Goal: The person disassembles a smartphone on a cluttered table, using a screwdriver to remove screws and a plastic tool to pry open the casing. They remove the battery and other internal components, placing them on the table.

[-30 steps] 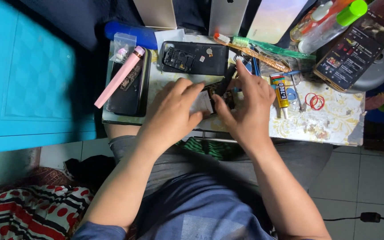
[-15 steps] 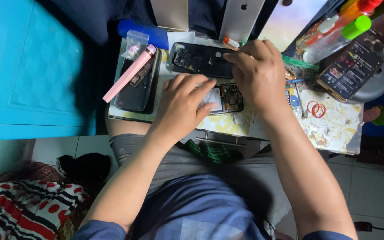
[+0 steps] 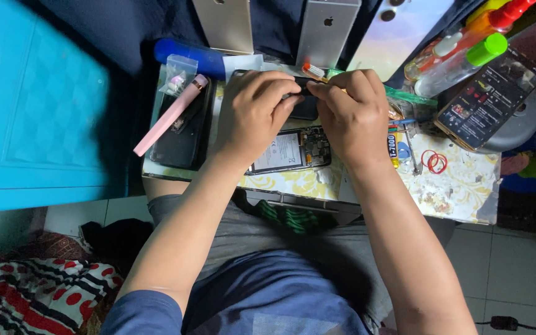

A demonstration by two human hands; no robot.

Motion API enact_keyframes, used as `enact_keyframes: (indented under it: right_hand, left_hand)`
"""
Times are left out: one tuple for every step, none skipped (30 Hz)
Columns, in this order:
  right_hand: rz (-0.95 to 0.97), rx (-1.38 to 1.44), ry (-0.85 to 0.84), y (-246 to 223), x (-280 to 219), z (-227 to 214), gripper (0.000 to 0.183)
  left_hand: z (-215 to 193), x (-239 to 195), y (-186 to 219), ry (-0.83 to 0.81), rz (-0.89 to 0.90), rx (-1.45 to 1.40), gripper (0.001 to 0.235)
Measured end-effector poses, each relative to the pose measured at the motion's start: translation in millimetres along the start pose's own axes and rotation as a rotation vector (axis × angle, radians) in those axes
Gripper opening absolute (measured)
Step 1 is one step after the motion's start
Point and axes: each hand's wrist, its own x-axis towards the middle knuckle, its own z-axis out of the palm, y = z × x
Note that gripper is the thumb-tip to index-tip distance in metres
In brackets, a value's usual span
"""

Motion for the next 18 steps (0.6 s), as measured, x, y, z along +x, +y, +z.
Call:
enact_keyframes:
  right_hand:
    - [0.007, -0.001, 0.0, 1, -1, 0, 0.018]
    - [0.01, 0.005, 0.002, 2, 0, 0, 0.018]
    - [0.013, 0.012, 0.004, 2, 0, 1, 0.018]
    - [0.013, 0.016, 0.005, 2, 2, 1, 0.018]
    - [0.017, 0.01, 0.022, 1, 5, 0, 0.015]
    - [0.021, 0.004, 0.039, 1, 7, 0, 0.013]
    - [0.02, 0.007, 0.041, 1, 7, 1, 0.013]
    - [0.026, 0.01, 0.039, 2, 7, 1, 0.013]
    - [0.032, 0.013, 0.038, 2, 6, 0, 0.013]
    - [0.038, 0.01, 0.037, 4, 5, 1, 0.013]
    - [0.034, -0.004, 0.034, 5, 4, 2, 0.013]
    - [0.029, -0.016, 0.029, 6, 3, 3, 0.013]
    - [0.034, -0.017, 0.027, 5, 1, 2, 0.013]
    - [0.036, -0.004, -0.005, 4, 1, 2, 0.015]
    - [0.038, 0.01, -0.037, 3, 1, 2, 0.017]
    - [0.038, 0.01, -0.037, 4, 0, 3, 0.017]
    - [0.046, 0.008, -0.053, 5, -1, 4, 0.015]
    - [0.055, 0.007, -0.071, 5, -2, 5, 0.014]
  left_hand:
    - [0, 0, 1, -0.006, 0.001, -0.004, 0.01]
    - [0, 1, 2, -0.012, -0.003, 0.042, 0.01]
    - [-1, 1, 3, -0.018, -0.007, 0.087, 0.01]
    - [3, 2, 2, -0.02, -0.008, 0.091, 0.01]
    - [6, 3, 0, 0.066, -0.01, -0.002, 0.004]
    - [9, 4, -1, 0.151, -0.011, -0.096, 0.012]
    - [9, 5, -2, 0.151, -0.011, -0.092, 0.012]
    - [10, 6, -2, 0.147, -0.003, -0.105, 0.012]
    - [11, 7, -2, 0.142, 0.006, -0.118, 0.012]
    - [14, 4, -7, 0.138, 0.006, -0.123, 0.012]
    - [17, 2, -13, 0.131, 0.029, -0.088, 0.011]
    - [20, -2, -18, 0.125, 0.051, -0.052, 0.011]
    - [16, 1, -13, 0.121, 0.05, -0.056, 0.011]
    - [10, 4, -9, 0.058, 0.048, -0.023, 0.007]
    - [5, 7, -6, -0.004, 0.044, 0.009, 0.004]
    - [5, 5, -6, -0.005, 0.045, 0.009, 0.004]
    - [4, 3, -7, -0.023, 0.017, 0.036, 0.004]
    - [4, 0, -7, -0.042, -0.013, 0.063, 0.01]
